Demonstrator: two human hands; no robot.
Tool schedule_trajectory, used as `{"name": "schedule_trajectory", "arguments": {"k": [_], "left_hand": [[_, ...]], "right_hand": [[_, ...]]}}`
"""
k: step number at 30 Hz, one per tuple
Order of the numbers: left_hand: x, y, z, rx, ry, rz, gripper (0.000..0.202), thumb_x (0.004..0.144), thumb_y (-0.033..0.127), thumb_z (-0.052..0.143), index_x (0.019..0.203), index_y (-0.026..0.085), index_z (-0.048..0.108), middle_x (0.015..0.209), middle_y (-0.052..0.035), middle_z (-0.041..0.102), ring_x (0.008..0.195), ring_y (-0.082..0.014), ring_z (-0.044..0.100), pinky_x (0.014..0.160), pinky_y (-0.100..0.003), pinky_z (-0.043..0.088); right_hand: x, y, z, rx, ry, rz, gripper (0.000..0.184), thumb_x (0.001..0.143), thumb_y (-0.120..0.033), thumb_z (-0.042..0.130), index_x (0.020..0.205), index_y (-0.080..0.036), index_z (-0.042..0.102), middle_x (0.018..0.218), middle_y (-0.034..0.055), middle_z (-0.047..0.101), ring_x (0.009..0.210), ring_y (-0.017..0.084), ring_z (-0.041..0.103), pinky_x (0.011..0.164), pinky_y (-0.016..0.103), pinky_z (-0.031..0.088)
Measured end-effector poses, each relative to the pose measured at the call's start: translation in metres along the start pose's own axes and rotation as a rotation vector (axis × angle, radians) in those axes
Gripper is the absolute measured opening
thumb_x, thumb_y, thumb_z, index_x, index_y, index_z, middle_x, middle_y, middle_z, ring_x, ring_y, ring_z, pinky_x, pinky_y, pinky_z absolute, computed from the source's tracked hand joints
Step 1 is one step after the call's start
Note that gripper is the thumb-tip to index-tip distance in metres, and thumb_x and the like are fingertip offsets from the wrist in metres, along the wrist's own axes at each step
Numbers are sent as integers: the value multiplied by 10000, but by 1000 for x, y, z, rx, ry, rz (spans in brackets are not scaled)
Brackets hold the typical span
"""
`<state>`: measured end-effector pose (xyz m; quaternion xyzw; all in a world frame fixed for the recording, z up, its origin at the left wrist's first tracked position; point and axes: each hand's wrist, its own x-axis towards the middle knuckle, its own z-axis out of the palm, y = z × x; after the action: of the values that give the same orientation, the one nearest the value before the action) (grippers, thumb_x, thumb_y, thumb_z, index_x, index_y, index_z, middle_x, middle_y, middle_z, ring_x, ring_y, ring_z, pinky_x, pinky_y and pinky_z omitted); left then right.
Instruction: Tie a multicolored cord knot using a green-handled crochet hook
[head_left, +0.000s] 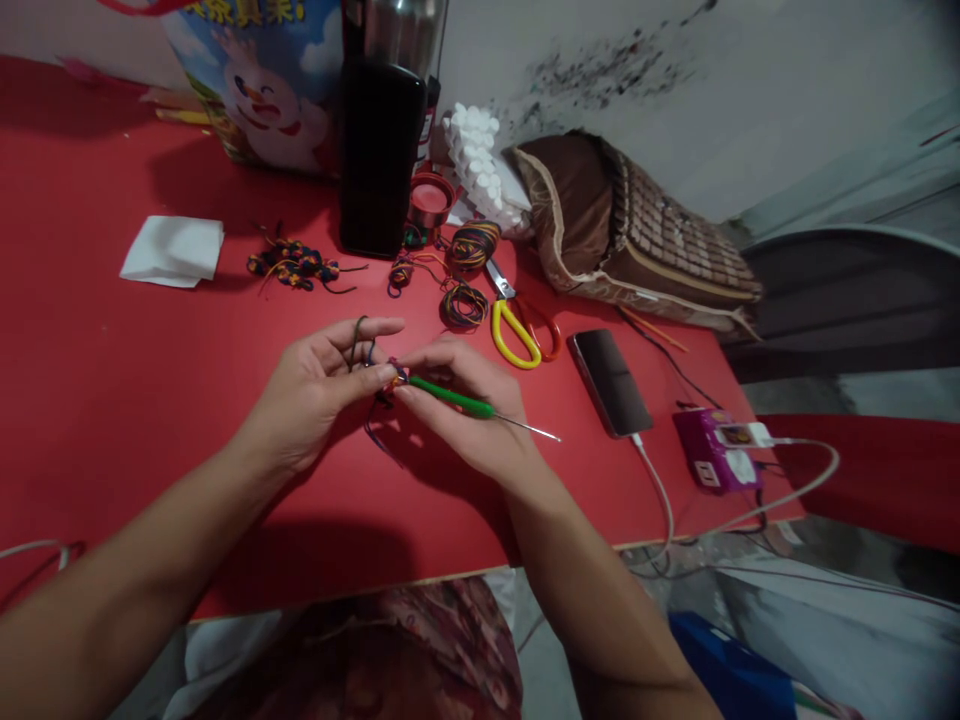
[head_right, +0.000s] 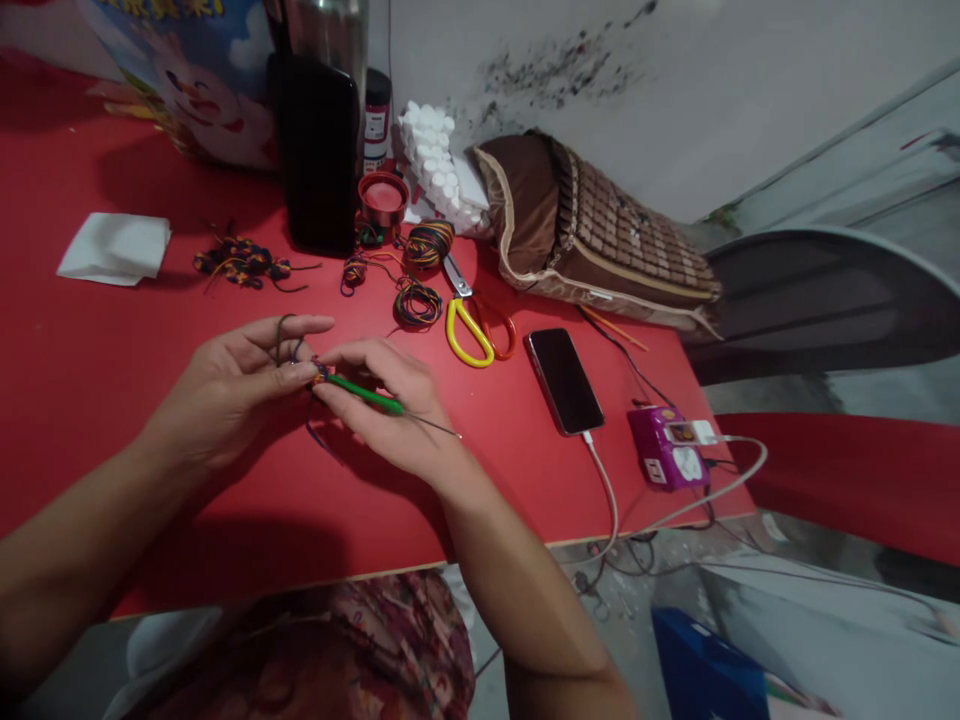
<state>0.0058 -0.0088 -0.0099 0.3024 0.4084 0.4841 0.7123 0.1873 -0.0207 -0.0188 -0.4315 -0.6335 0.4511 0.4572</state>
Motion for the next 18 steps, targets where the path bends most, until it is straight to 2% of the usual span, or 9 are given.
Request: {"name": "schedule_trajectory", "arguments": {"k": [3,6,11,15,18], "left_hand": [[-1,0,3,-28,-9,-20,449,741,167,933,1173,176,810,815,8,722,729,-110,682,718,-210,555],[-1,0,4,-22,-25,-14,527,693,138,960,1192,180,796,843,8,741,723,-103,682,701,-198,550],[0,-2,5,14,24,91,447,729,115,933,1149,180,797,816,25,701,745,-101,687,750,-207,584],[-1,-2,6,40,56,148,421,761,108,906,1154,190,780,809,32,689,695,-97,657,697,-217,586],[-1,0,7,36,87,142,418,754,121,912,1140,202,773,790,35,690,669,-104,648,674,-230,585]], "right_hand": [[-1,-1,0,-87,61,-107,99,972,-263,771,1070,-271,761,1033,25,785,927,175,751,887,343,609],[0,-3,-1,-43,97,-149,136,977,-213,758,1098,-276,749,1055,13,793,928,150,759,869,307,611],[0,-5,-2,-5,112,-68,90,982,-291,757,1051,-245,720,936,6,770,771,137,717,733,291,592],[-1,-6,-3,-16,141,-48,105,990,-332,741,1026,-236,716,840,-4,737,719,139,681,728,312,577],[-1,-5,-3,0,137,-40,83,999,-316,728,1019,-236,717,796,-16,717,673,128,652,705,308,565]]}}
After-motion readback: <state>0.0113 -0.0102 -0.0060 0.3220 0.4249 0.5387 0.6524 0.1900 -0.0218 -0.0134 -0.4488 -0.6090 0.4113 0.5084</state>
